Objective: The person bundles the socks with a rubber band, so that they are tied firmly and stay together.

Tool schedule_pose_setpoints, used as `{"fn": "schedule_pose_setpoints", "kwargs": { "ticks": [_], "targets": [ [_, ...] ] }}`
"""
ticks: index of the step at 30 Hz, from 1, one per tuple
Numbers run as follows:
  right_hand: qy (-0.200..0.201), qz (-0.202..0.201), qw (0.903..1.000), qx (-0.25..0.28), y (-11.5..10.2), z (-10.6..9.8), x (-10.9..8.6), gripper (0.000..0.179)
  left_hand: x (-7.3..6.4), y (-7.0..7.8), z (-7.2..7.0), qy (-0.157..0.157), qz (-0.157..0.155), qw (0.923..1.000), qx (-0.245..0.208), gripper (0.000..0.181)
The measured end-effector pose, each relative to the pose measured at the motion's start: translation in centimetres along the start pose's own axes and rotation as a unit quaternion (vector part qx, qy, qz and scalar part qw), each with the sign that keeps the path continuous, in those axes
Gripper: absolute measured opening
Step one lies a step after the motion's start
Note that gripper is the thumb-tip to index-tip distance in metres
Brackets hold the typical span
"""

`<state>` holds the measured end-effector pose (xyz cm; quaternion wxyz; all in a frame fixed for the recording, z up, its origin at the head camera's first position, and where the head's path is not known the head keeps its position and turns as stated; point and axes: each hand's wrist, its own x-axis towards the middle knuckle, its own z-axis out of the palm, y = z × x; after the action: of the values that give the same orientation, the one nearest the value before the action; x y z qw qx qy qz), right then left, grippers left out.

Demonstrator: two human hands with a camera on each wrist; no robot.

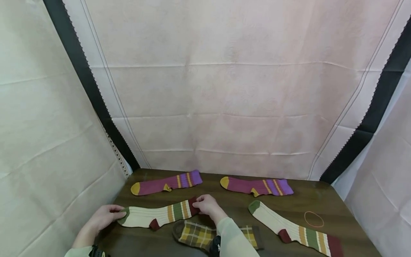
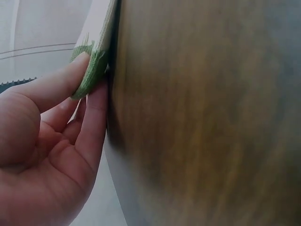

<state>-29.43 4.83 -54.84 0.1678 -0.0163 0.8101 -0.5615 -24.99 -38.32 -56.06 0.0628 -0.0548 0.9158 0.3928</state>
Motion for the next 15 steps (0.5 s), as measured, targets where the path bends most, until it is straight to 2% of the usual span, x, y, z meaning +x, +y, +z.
{"fn": "schedule_pose_setpoints", "kwargs": {
  "ticks": [8, 11, 15],
  "targets": [
    [0.007, -0.002, 1.0000, -0.006, -0.20, -0.06, -0.06, 0.017, -0.07, 0.10, 0.26, 0.013, -0.012, 0.9997, -0.019, 0.042],
    [0.006, -0.010, 0.9999, -0.008, -0.19, -0.08, -0.23, 0.017, -0.14, 0.16, 0.54, 0.023, -0.022, 0.9975, -0.063, 0.044],
    [-0.005, -0.023, 0.9997, 0.001, -0.14, -0.34, -0.18, 0.018, 0.16, 0.44, 0.72, 0.027, -0.034, 0.9899, -0.135, 0.045]
  ]
}}
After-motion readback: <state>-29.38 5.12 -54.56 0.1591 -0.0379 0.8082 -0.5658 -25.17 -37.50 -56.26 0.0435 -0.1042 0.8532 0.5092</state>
